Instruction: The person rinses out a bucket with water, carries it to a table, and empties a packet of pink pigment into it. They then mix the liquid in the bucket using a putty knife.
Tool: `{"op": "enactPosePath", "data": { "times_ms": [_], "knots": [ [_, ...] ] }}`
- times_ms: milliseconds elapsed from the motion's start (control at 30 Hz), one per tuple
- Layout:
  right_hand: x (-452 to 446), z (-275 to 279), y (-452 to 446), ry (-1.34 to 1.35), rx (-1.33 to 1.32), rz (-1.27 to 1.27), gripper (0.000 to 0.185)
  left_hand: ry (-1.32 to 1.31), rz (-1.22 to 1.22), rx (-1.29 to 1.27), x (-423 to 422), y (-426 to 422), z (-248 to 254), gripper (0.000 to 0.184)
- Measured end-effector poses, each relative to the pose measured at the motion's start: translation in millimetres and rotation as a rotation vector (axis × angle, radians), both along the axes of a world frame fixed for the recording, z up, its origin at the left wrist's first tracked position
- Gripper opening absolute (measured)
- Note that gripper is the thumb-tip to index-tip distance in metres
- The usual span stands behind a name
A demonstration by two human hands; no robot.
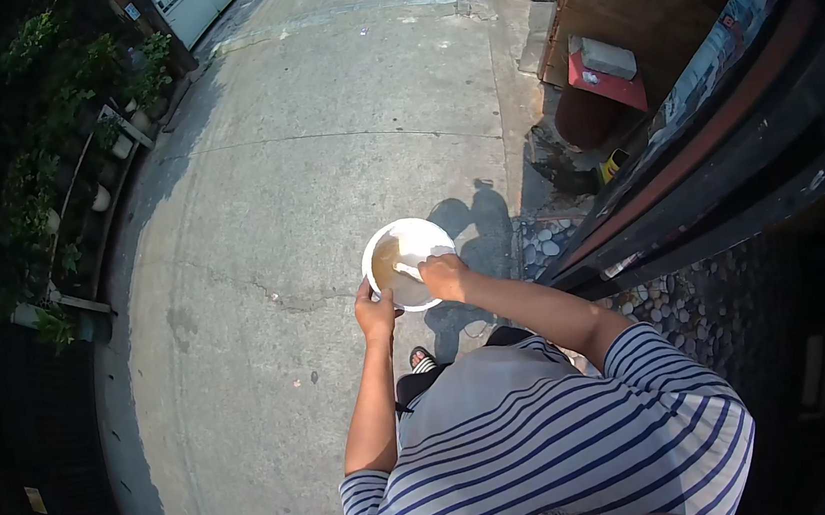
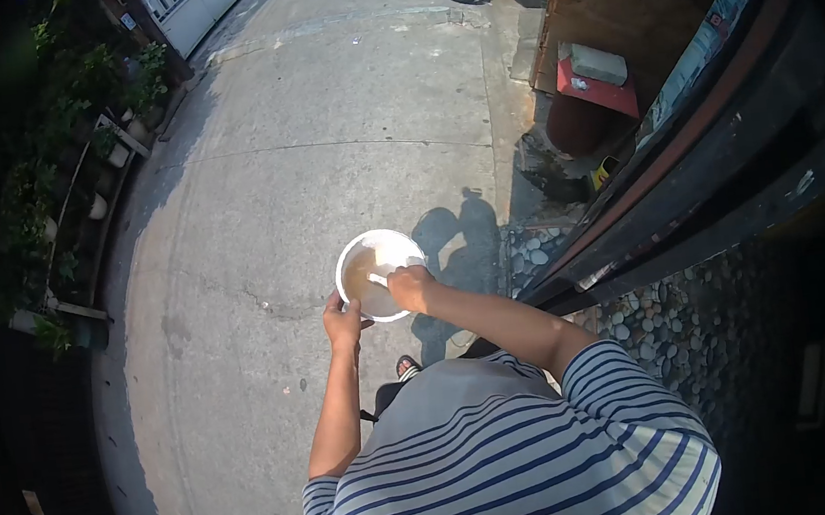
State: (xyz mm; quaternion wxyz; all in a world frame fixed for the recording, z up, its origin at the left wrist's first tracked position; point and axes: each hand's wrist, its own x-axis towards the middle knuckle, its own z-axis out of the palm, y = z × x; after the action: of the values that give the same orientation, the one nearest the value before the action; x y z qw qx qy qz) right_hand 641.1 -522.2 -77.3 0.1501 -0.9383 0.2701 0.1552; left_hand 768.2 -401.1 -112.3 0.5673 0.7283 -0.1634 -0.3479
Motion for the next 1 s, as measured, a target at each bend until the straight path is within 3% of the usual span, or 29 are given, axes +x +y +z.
{"op": "enactPosePath", "data": {
  "times_ms": [67,267,333,500,567,667,733,800,900,1000],
  "knots": [
    [16.8,9.4,-22.2,-0.124,0.135,-0.215,0.034,-0.026,-0.094,0.043,46.8,-39.6,2.0,0.059],
    [52.3,1.8,-94.0,-0.192,0.143,-0.307,0.025,-0.131,-0.322,0.161,126.0,-171.0,-2.6,0.052],
    [61.3,-4.9,-120.8,-0.35,0.065,-0.219,0.022,-0.139,-0.382,0.173,136.7,-215.0,1.5,0.049],
    [82.2,-51.0,-226.3,-0.363,0.162,-0.278,0.021,-0.213,-0.541,0.333,142.1,-341.5,-6.9,0.047],
    [81.4,-77.2,-272.5,-0.511,0.193,-0.269,0.024,-0.234,-0.597,0.364,140.7,-400.4,-9.1,0.048],
    [64.5,-78.5,-336.5,-0.593,0.226,-0.393,0.023,-0.345,-0.797,0.408,123.8,-492.9,10.8,0.046],
    [47.8,-75.2,-379.8,-0.646,0.241,-0.485,0.023,-0.664,-0.969,0.456,104.1,-550.7,23.3,0.041],
    [26.1,-70.7,-408.1,-0.69,0.273,-0.58,0.023,-0.716,-1.064,0.533,80.7,-606.5,19.3,0.04],
    [-15.7,-53.7,-454.9,-0.778,0.304,-0.722,0.026,-1.156,-1.213,0.406,37.5,-670.5,27.4,0.052],
    [-57.3,-66.2,-495.4,-0.921,0.177,-0.746,0.028,-1.216,-1.32,0.324,-10.5,-724.9,37.4,0.052]
  ]
}}
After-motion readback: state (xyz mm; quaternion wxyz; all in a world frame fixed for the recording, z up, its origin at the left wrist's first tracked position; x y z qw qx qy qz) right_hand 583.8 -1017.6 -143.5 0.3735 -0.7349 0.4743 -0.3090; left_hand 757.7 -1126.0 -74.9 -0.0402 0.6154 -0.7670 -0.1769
